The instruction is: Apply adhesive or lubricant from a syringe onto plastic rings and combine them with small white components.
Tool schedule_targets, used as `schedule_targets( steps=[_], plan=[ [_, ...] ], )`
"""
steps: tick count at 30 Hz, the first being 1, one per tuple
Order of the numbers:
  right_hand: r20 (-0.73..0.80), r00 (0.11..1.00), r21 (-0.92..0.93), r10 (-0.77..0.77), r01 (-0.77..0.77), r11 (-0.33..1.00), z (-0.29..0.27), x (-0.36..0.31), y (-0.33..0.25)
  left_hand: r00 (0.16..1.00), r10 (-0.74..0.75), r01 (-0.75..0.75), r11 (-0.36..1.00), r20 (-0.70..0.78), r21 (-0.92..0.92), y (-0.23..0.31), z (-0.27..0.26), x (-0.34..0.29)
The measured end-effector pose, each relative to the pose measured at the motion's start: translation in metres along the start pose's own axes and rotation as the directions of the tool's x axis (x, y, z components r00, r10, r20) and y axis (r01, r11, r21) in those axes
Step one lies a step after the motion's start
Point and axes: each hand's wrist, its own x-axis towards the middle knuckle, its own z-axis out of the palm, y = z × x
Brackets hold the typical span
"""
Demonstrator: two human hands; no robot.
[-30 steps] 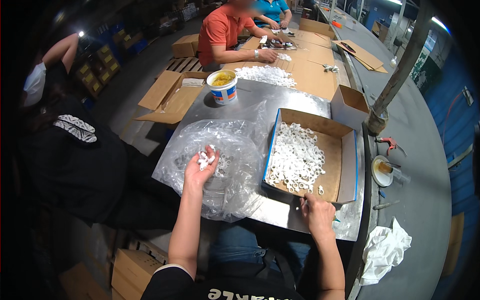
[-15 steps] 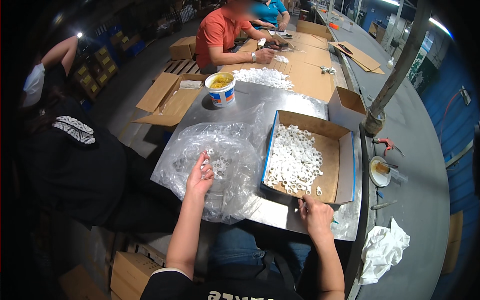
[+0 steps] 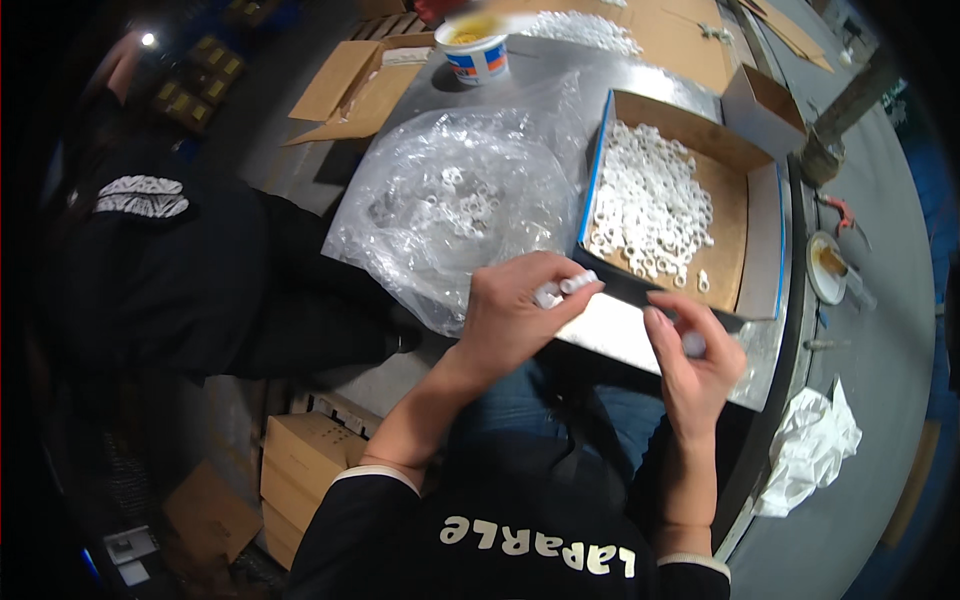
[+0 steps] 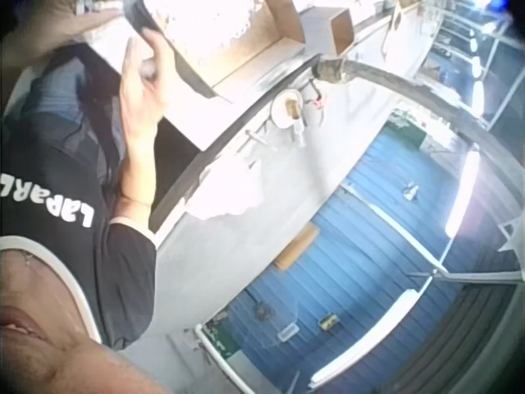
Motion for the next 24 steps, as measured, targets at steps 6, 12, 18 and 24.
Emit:
schedule_targets(
  steps=[6, 12, 18, 24],
  plan=[
    [0.186, 0.957, 0.369, 0.223, -0.278, 0.887, 0.02, -0.005, 0.022, 0.983, 0.119, -0.122, 0.993, 0.142, 0.009, 0.011, 0.01, -0.017],
    [0.432, 0.792, 0.604, 0.431, -0.61, 0.514, 0.014, -0.015, 0.038, 0.985, 0.111, -0.101, 0.992, 0.136, -0.074, 0.007, 0.021, -0.025],
    [0.09, 0.962, 0.932, 0.257, -0.172, 0.32, 0.003, -0.018, 0.034, 0.98, 0.096, -0.118, 0.985, 0.173, 0.126, -0.003, 0.029, -0.036],
    [0.012, 0.989, 0.996, 0.147, -0.025, 0.085, -0.004, -0.01, 0.02, 0.968, 0.045, -0.1, 0.972, 0.248, 0.214, -0.003, 0.035, -0.04]
  ],
)
